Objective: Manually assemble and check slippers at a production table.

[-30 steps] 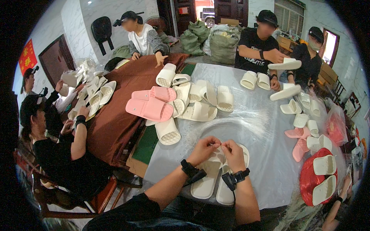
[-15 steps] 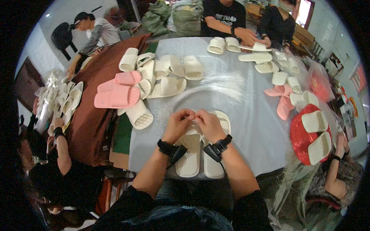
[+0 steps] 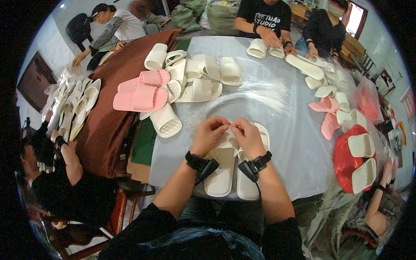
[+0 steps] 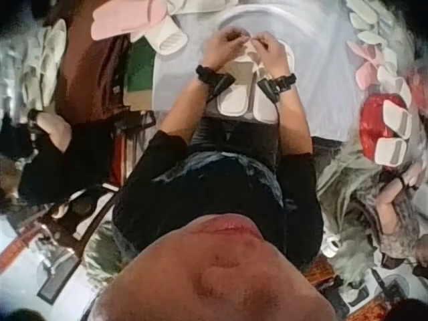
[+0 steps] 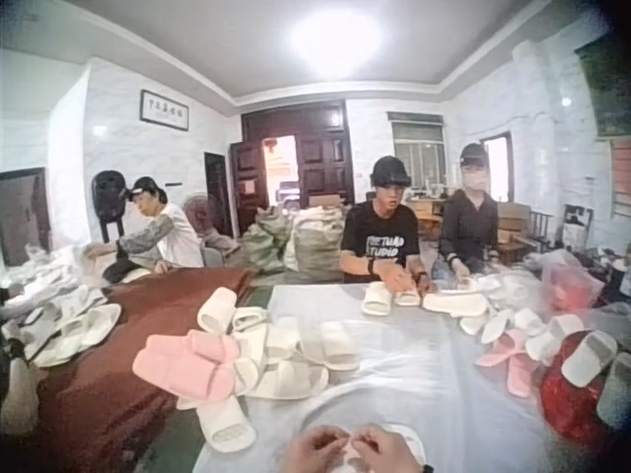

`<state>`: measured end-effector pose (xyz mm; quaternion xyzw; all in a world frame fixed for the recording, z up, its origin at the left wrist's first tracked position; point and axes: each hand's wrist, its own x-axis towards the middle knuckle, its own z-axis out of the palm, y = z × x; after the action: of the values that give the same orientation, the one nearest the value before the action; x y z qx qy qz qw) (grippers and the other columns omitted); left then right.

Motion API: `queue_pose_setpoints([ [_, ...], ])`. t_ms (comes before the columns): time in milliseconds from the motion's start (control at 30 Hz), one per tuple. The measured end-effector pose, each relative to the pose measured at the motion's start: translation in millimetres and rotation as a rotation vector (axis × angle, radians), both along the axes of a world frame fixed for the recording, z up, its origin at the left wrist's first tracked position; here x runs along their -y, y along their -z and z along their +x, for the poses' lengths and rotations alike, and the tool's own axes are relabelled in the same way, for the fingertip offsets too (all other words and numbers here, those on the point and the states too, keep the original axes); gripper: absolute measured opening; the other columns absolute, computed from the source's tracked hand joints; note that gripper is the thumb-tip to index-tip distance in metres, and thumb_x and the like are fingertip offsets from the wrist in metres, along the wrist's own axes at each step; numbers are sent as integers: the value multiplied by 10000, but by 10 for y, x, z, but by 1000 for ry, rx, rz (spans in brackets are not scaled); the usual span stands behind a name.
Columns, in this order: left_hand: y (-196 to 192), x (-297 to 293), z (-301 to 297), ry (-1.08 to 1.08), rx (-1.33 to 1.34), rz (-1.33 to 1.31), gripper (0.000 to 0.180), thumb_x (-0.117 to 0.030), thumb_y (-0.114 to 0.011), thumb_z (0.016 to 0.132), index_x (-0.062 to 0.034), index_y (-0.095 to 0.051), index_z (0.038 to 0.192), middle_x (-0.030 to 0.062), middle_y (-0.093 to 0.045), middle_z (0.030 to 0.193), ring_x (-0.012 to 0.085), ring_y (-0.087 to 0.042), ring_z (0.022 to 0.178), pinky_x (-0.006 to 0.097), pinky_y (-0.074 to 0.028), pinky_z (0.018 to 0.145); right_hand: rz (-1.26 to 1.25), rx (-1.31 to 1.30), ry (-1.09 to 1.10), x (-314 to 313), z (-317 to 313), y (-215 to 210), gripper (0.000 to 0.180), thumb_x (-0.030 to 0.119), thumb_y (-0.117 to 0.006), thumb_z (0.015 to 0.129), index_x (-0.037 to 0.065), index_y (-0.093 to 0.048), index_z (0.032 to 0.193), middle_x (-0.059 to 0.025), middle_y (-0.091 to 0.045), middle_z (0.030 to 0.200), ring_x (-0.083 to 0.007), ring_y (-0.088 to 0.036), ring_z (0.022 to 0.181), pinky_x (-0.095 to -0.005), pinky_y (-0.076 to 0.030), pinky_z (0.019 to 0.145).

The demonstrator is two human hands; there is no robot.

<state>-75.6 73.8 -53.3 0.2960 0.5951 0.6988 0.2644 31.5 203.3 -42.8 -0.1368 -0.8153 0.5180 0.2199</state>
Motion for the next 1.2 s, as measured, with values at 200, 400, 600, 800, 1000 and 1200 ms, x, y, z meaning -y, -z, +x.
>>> queue_pose_setpoints([
  [200, 19, -10, 0, 30, 6, -15, 85, -56, -619, 882, -2, -638, 945, 0, -638, 844, 54, -559, 741, 204, -463, 655, 38, -30, -14, -13, -12, 45, 111, 100, -586, 863, 7, -563, 920, -98, -574, 693, -158, -517, 618, -283, -419, 588],
  [400, -13, -28, 0, 23, -78, -40, 94, -58, -619, 879, 19, -645, 925, 6, -641, 819, 62, -547, 727, 220, -461, 662, 59, -27, -36, -16, -13, 22, 85, 75, -575, 860, 12, -548, 911, -110, -570, 705, -173, -520, 626, -293, -422, 596],
  [600, -13, -37, -34, 20, -140, -34, 93, -54, -621, 873, 27, -642, 912, 12, -644, 801, 66, -557, 730, 228, -468, 673, 41, -35, -38, -5, -41, 26, 88, 78, -569, 863, 3, -547, 904, -100, -577, 710, -170, -525, 637, -284, -430, 611],
  [800, -7, -33, -3, 32, -111, -15, 83, -51, -628, 863, 26, -640, 895, 19, -648, 798, 69, -565, 725, 236, -477, 672, 53, -7, -34, -27, -13, 34, 111, 99, -577, 858, -2, -549, 893, -96, -577, 712, -163, -530, 655, -281, -432, 629],
  [1000, 12, -28, 14, 36, -151, -48, 58, -33, -627, 857, 23, -630, 868, 26, -646, 797, 74, -575, 734, 233, -483, 662, 12, -45, 0, -26, -30, 103, 127, 113, -584, 853, -6, -550, 883, -97, -579, 711, -165, -538, 657, -283, -434, 632],
  [1200, 107, -99, -65, 63, -44, 20, 51, -38, -601, 881, 12, -596, 893, 48, -637, 813, 97, -600, 750, 232, -500, 670, 52, 27, -19, -64, -60, 60, 146, 122, -616, 840, 2, -564, 904, -103, -595, 718, -162, -554, 665, -285, -442, 637],
])
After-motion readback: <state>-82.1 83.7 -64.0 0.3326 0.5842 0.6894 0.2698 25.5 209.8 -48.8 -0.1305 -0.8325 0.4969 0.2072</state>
